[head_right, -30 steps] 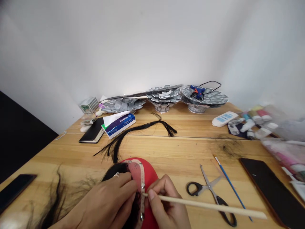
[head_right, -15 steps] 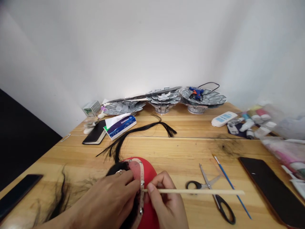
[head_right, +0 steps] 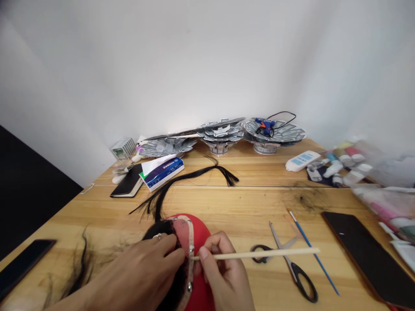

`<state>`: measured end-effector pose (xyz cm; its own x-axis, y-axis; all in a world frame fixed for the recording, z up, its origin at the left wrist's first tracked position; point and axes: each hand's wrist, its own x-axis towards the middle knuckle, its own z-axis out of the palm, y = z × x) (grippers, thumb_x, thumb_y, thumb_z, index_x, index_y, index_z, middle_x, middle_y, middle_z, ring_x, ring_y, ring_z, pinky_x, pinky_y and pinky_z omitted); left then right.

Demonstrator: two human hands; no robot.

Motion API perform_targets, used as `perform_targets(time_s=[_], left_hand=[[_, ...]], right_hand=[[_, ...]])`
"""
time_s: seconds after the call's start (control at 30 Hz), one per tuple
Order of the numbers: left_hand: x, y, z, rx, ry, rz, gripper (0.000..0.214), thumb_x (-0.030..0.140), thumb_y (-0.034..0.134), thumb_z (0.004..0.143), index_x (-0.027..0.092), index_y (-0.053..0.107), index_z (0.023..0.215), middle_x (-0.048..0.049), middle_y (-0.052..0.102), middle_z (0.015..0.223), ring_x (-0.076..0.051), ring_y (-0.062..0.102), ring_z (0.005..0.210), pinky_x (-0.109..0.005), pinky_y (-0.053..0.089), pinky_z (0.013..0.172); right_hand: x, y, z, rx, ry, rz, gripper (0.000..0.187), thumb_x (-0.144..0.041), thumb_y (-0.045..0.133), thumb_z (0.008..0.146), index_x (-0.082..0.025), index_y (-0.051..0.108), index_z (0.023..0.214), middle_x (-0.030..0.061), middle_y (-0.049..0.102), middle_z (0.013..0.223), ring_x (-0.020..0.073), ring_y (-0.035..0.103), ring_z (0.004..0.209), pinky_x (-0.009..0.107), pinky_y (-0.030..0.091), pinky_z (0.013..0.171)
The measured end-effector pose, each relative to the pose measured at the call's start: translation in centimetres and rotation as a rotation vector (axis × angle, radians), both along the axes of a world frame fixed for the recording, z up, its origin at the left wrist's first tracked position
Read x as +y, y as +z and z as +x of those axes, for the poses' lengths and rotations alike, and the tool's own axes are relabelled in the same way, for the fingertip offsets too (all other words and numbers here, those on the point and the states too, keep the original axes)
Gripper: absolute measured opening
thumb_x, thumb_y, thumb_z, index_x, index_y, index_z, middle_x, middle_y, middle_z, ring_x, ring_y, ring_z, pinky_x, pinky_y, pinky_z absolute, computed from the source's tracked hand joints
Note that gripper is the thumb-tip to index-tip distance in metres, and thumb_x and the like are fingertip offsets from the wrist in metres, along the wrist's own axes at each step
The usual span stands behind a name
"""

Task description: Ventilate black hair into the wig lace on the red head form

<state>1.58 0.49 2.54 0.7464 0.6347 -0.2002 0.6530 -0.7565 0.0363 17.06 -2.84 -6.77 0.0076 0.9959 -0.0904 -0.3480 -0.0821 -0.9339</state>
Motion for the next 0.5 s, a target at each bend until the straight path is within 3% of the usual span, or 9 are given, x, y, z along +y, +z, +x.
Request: perform_targets(time_s=[0.23,0.4,0.5], left_hand=[[-0.2,-1.3,-1.7,-0.155,-0.076,0.090,0.020,0.000,0.056,0.079,0.020,0.055,0.082,-0.0012,0.062,0.080,-0.017,0.056,0.061,-0.027,0.053,0.059],[-0.3,-2.4,-3.5,-0.382,-0.161,0.116,0.020,0.005,0.053,0.086,0.022,0.059,0.096,-0.0028,0.068,0.114,-0.018,0.065,0.084,-0.025,0.054,0.071],[-0.1,-3.4,-4.0,-0.562,-0.196,0.067,0.023,0.009,0.041,0.094,0.024,0.059,0.094,-0.0013,0.070,0.119,-0.016,0.067,0.084,-0.025,0.054,0.078]], right_hand=[[0.1,0.2,0.1,-0.045,0.005,0.018,0.036,-0.053,0.065,0.089,-0.021,0.057,0.074,-0.0044,0.057,0.061,0.0115,0.044,0.054,0.023,0.034,0.053],[-0.1,0.3,0.1,-0.050,0.014,0.013,0.038,-0.055,0.064,0.089,-0.021,0.056,0.075,-0.0044,0.057,0.057,0.0114,0.045,0.053,0.023,0.035,0.052],[0.0,0.5,0.1,-0.064,0.018,-0.013,0.040,-0.057,0.063,0.089,-0.021,0.056,0.074,-0.0041,0.058,0.056,0.0110,0.046,0.052,0.023,0.034,0.052]])
